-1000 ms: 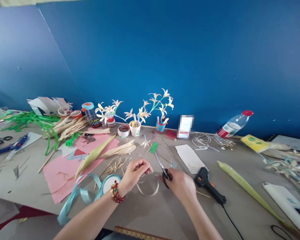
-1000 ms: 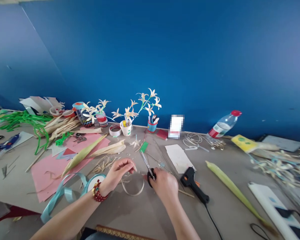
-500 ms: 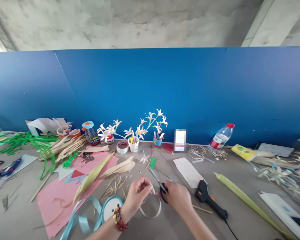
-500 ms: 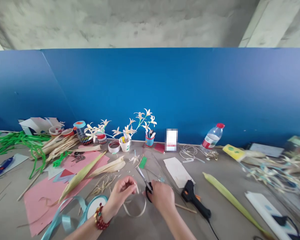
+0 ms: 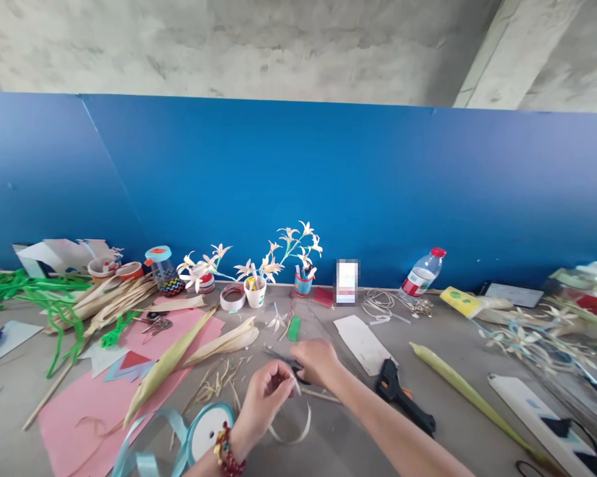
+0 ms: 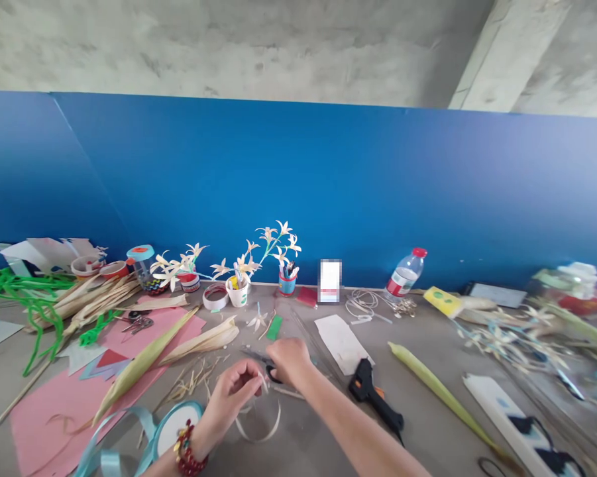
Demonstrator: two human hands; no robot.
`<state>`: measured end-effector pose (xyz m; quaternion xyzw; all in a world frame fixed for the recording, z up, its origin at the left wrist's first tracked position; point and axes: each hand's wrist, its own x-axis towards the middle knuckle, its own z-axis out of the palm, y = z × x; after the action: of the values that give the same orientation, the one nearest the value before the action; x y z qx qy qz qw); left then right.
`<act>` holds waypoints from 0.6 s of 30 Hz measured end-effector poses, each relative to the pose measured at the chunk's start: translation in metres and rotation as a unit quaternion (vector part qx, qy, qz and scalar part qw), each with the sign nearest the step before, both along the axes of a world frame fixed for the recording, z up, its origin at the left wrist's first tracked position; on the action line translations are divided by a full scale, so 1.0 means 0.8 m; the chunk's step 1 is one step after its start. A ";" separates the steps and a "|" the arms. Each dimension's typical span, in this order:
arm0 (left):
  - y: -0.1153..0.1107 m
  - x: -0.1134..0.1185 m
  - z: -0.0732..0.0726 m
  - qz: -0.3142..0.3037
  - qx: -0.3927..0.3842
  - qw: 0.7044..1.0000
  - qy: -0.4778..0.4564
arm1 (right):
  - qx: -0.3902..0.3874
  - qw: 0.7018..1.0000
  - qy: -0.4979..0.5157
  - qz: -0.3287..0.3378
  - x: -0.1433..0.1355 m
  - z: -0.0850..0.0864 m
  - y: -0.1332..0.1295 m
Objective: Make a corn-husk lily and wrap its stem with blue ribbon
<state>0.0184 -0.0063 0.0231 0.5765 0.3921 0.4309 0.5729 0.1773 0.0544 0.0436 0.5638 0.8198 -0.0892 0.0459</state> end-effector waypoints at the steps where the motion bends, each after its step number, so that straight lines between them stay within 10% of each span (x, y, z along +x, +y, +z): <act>1: -0.001 0.000 0.000 -0.002 -0.001 1.000 0.000 | -0.005 1.000 0.010 0.002 0.001 -0.002 0.001; 11: -0.007 0.006 0.005 -0.063 -0.091 0.989 -0.095 | -0.026 0.975 0.220 -0.009 0.047 0.017 -0.037; 18: -0.009 0.010 0.006 -0.081 -0.123 0.985 -0.092 | -0.156 0.844 0.507 -0.078 0.043 0.014 -0.095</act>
<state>0.0266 -0.0138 0.0281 0.4891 0.3398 0.3832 0.7061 0.2119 -0.0213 0.0548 0.4875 0.6577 -0.4922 -0.2958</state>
